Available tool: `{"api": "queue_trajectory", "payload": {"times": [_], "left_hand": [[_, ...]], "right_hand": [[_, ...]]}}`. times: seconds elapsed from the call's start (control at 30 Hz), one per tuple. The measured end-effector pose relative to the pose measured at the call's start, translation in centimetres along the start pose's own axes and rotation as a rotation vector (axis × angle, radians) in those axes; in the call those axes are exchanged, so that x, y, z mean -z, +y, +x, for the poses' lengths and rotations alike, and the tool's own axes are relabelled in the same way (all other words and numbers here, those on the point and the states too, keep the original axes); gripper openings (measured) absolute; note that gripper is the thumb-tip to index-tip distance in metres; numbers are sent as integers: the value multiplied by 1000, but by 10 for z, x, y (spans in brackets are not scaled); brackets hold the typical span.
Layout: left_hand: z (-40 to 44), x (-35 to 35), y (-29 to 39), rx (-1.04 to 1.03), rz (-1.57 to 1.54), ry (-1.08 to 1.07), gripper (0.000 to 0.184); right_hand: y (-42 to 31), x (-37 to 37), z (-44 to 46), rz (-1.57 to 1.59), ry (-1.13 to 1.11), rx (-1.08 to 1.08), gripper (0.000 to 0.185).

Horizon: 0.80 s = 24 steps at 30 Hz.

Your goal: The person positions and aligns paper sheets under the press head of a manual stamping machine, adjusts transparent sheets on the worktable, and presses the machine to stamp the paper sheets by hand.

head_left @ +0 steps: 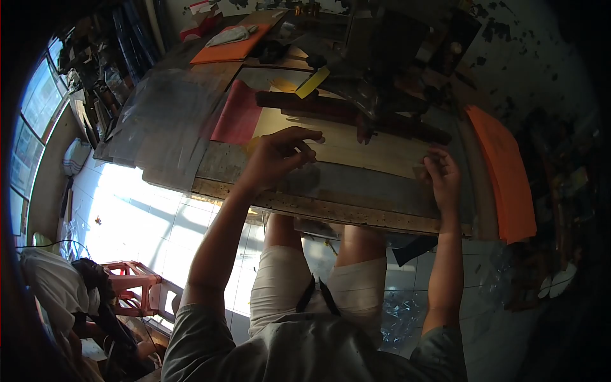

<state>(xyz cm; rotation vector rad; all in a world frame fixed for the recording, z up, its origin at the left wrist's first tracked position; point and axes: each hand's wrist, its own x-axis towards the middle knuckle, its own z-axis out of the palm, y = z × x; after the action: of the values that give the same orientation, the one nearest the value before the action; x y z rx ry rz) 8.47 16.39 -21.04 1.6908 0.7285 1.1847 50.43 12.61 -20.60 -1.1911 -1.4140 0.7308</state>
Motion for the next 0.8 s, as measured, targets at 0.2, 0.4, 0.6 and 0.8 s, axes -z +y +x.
{"api": "queue_trajectory", "payload": {"times": [0.2, 0.4, 0.6, 0.8], "left_hand": [[-5, 1, 18, -29, -76, -16, 41], [-17, -8, 79, -179, -109, -17, 46], [-26, -20, 132, -340, -65, -39, 51], [-38, -27, 159, -447, -23, -68, 50]], "right_hand": [[-15, 1, -7, 37, 38, 81, 27], [-72, 19, -32, -13, 165, 150, 30], [-113, 42, -48, 21, 179, 307, 33], [-139, 52, -68, 29, 221, 351, 30]]}}
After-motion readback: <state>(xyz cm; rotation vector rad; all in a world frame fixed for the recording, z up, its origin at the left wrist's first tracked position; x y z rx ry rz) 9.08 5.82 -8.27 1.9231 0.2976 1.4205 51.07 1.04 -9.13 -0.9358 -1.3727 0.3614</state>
